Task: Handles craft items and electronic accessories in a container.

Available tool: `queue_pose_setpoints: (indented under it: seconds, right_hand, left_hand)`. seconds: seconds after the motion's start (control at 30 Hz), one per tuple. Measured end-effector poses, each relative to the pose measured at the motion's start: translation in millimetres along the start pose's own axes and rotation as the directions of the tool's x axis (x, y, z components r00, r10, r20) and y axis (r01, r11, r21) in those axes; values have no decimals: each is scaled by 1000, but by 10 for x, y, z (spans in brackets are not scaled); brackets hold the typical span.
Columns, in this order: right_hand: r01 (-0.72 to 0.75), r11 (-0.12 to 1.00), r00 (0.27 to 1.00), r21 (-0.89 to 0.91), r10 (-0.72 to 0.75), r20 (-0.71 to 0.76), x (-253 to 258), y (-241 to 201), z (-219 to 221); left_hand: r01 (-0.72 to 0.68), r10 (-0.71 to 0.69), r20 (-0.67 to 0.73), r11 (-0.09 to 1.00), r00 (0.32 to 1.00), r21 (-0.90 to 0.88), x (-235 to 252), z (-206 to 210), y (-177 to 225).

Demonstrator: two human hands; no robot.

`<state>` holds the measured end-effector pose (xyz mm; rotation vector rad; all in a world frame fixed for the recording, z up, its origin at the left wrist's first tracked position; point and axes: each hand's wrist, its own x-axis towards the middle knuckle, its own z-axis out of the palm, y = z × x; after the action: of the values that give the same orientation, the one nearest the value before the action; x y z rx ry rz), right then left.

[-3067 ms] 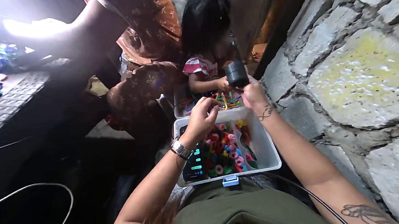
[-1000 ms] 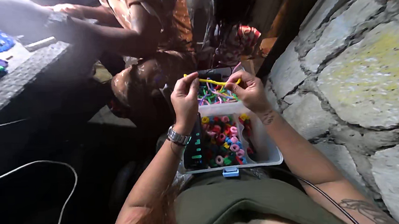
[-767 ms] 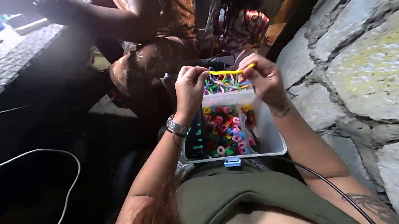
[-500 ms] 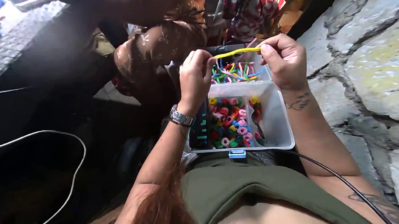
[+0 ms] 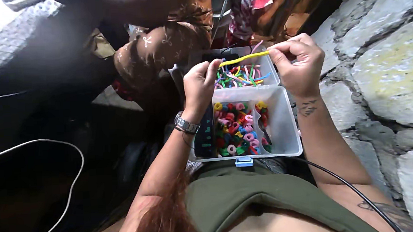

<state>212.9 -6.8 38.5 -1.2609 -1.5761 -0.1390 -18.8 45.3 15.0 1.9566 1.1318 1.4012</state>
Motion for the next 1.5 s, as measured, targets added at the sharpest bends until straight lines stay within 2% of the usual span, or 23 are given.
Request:
queue_pose_setpoints:
  seconds: [0.17,0.3,0.37,0.43,0.47,0.57,0.63,0.7,0.8,0.93,1.1,1.2,1.3,1.37,1.43,1.5]
  right_hand:
    - [-13,1000,1000,8,13,5,-33,19,46]
    - [-158,987,987,-25,158,0,-59,56,124]
    - [-262,951,948,-167,286,141,-69,98,136]
    - [-322,889,825,-324,432,365,-72,99,133]
    - [-317,883,785,-347,449,426,-82,81,140]
    - [-215,958,786,-189,284,548,-157,-171,165]
    - [-240,968,692,-70,221,688,-172,-443,256]
    - [-305,949,517,-80,236,823,-192,-678,399]
    - [-410,900,285,-150,283,916,-254,-870,641]
    - [-560,814,221,-156,328,919,-426,-860,870]
    - [-707,660,79,-254,430,899,-401,-908,831]
    - [-774,591,68,-226,433,899,-389,-872,734]
    - [-754,612,98,-238,463,881,-348,-884,648]
    - [-785,575,98,-232,484,869,-299,-877,589]
    - [-848,490,68,-201,478,876,-276,-828,565]
    - [-873,435,6,-222,464,886,-309,-739,600]
  left_hand:
    - [15,-22,-69,994,997,-105,7,36,-13]
    - [41,-76,-185,981,980,-190,17,61,10]
    - [41,-99,-215,965,972,-258,30,58,-27]
    - [49,-106,-193,960,976,-276,3,51,-18]
    - [56,-102,-165,963,981,-262,-26,36,20]
    - [26,-49,-96,974,994,-225,-133,-6,80]
    - [-26,3,-97,970,995,-241,-142,-6,62]
    - [-66,44,-95,966,995,-251,-139,-16,61]
    - [-90,70,-89,967,994,-240,-127,-1,62]
    - [-92,94,6,980,996,-174,-107,25,101]
    - [-80,94,121,990,988,-115,-65,61,173]
    - [-87,81,245,996,966,13,73,53,273]
    - [-109,54,352,984,934,138,205,72,375]
    - [-140,64,390,975,919,170,299,135,362]
    - [-136,51,422,975,905,174,439,248,279]
    - [-136,60,428,979,902,149,548,341,129]
